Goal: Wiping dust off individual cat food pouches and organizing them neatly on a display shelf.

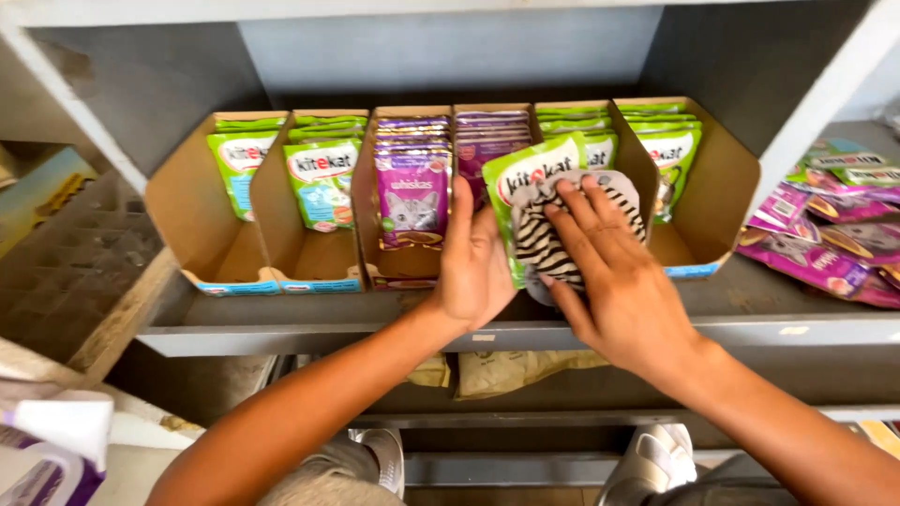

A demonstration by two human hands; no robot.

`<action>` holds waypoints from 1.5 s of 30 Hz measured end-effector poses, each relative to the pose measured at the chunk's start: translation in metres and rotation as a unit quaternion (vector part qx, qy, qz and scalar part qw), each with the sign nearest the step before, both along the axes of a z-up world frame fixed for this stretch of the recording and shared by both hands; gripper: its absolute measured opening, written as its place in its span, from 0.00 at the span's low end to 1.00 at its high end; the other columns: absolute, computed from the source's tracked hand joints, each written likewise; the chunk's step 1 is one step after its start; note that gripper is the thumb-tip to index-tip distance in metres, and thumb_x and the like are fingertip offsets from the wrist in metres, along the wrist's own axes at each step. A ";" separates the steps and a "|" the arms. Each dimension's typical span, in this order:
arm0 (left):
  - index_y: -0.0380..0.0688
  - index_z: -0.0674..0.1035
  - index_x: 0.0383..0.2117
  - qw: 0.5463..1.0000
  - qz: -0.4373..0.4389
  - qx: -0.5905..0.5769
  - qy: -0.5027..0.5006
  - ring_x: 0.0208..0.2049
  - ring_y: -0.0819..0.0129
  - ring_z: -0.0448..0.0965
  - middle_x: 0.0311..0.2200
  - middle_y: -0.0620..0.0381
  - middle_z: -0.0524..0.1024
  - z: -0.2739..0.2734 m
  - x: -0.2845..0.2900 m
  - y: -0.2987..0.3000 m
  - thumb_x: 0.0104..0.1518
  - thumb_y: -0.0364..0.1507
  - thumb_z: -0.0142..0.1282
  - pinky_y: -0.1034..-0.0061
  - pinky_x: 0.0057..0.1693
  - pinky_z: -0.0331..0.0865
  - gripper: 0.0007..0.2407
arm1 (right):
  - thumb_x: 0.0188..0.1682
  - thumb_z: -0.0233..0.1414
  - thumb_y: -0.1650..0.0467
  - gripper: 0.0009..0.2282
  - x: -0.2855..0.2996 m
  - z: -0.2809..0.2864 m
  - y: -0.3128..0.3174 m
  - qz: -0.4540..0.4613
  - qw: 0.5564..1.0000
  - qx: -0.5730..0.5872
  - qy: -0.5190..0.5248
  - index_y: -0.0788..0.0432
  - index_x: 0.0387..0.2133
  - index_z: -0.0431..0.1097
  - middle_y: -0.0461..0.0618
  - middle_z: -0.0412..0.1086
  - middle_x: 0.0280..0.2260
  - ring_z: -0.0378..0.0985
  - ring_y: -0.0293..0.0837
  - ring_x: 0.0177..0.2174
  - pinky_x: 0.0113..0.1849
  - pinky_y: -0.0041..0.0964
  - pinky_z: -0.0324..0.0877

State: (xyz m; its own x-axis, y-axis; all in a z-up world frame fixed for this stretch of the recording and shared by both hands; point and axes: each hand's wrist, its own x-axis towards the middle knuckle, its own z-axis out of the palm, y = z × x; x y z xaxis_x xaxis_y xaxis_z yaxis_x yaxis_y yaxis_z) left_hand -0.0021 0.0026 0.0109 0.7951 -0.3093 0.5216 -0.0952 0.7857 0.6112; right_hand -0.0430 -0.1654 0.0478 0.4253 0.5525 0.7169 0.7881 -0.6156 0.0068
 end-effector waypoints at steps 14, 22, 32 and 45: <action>0.39 0.71 0.61 0.999 0.002 -0.050 0.016 0.56 0.61 0.73 0.57 0.51 0.74 0.003 0.026 0.023 0.71 0.39 0.46 0.64 0.62 0.64 0.19 | 0.45 0.59 0.70 0.28 0.016 -0.002 0.001 0.024 0.998 -0.051 -0.023 0.70 0.59 0.62 0.63 0.59 0.65 0.55 0.64 0.67 0.66 0.58 0.55; 0.40 0.69 0.64 0.977 0.145 0.032 0.151 0.58 0.68 0.71 0.61 0.55 0.71 0.015 0.018 0.024 0.62 0.45 0.43 0.66 0.63 0.66 0.27 | 0.43 0.60 0.69 0.30 0.006 -0.001 0.001 0.030 0.992 -0.111 -0.044 0.71 0.59 0.63 0.65 0.58 0.66 0.54 0.64 0.67 0.66 0.59 0.54; 0.41 0.69 0.63 0.983 0.108 0.011 0.150 0.55 0.62 0.75 0.60 0.49 0.73 0.013 0.015 0.024 0.62 0.47 0.41 0.65 0.59 0.68 0.28 | 0.41 0.59 0.72 0.31 -0.009 -0.012 0.008 0.016 0.995 -0.095 -0.025 0.75 0.59 0.61 0.70 0.58 0.65 0.60 0.64 0.65 0.65 0.55 0.56; 0.44 0.69 0.63 0.996 -0.006 -0.040 0.083 0.53 0.60 0.76 0.56 0.49 0.75 0.006 0.022 0.028 0.65 0.51 0.43 0.58 0.59 0.69 0.27 | 0.43 0.57 0.73 0.31 0.000 -0.008 0.004 -0.027 0.997 -0.071 -0.017 0.73 0.62 0.60 0.66 0.57 0.66 0.58 0.62 0.66 0.65 0.54 0.55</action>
